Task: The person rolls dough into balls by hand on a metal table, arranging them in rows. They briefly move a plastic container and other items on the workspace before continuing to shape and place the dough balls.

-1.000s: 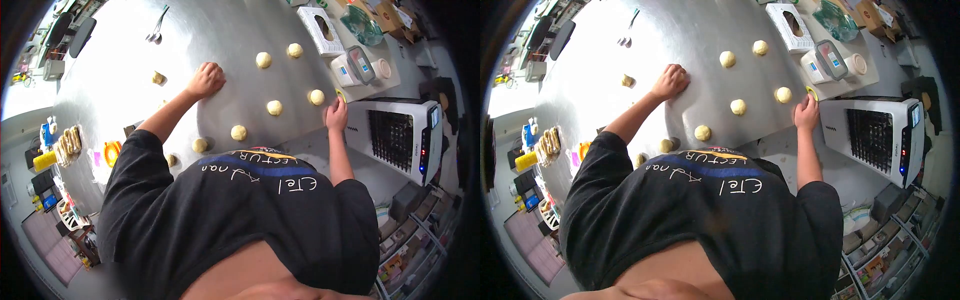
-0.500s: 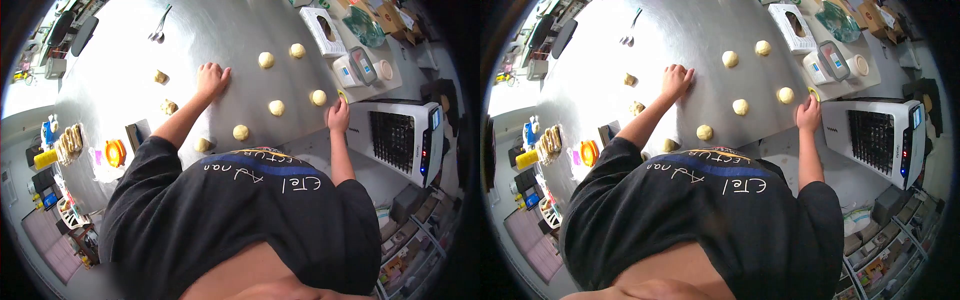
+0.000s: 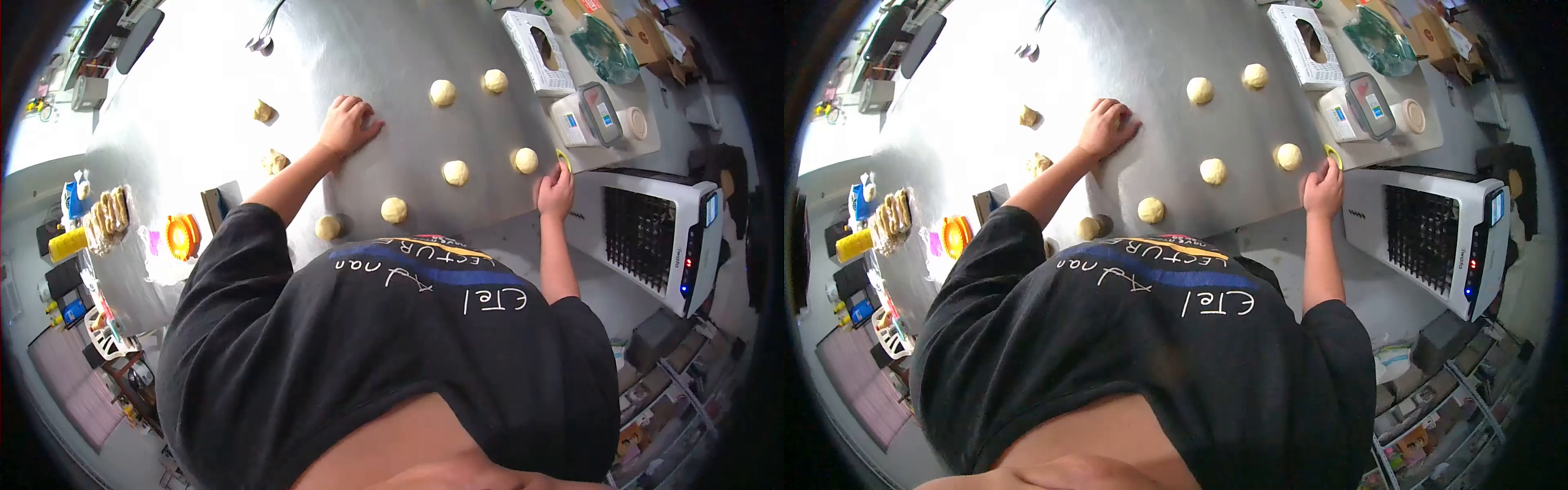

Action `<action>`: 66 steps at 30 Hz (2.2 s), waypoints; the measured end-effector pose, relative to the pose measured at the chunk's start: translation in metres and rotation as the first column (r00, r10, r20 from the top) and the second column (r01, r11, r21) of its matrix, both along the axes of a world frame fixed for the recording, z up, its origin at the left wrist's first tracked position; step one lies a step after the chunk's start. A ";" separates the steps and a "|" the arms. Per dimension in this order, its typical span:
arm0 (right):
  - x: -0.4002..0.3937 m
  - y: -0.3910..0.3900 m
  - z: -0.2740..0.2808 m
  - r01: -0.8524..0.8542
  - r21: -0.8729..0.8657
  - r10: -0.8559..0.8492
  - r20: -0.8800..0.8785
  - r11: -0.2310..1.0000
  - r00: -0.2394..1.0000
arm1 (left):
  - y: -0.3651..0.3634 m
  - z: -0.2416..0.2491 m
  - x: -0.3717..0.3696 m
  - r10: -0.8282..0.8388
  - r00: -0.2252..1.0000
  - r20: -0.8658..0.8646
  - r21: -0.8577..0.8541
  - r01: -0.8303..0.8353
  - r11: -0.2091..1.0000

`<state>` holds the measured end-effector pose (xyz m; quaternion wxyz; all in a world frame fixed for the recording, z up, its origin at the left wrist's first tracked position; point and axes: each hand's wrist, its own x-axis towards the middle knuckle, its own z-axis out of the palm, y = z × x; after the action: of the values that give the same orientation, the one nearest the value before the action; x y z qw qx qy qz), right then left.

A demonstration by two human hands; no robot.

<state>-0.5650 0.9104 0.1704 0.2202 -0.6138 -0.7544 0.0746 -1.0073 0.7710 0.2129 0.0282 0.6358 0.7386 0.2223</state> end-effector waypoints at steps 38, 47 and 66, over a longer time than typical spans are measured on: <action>0.005 0.009 0.007 -0.190 -0.102 0.204 0.152 0.976 0.967 | 0.000 0.047 0.052 0.471 0.874 0.124 -0.047 -0.469 0.882; 0.007 0.013 0.013 -0.255 -0.114 0.270 0.140 0.960 0.953 | -0.146 0.375 0.153 -0.271 0.913 -0.305 0.952 0.296 -0.076; 0.009 0.014 0.015 -0.266 -0.176 0.285 0.098 0.948 0.953 | -0.157 0.388 0.223 -0.378 0.827 -0.417 0.907 0.404 -0.117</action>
<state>-0.5560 0.9245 0.1856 0.1109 -0.5214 -0.8364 0.1278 -0.7843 0.6136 0.6010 -0.3598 0.6612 0.1510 0.6407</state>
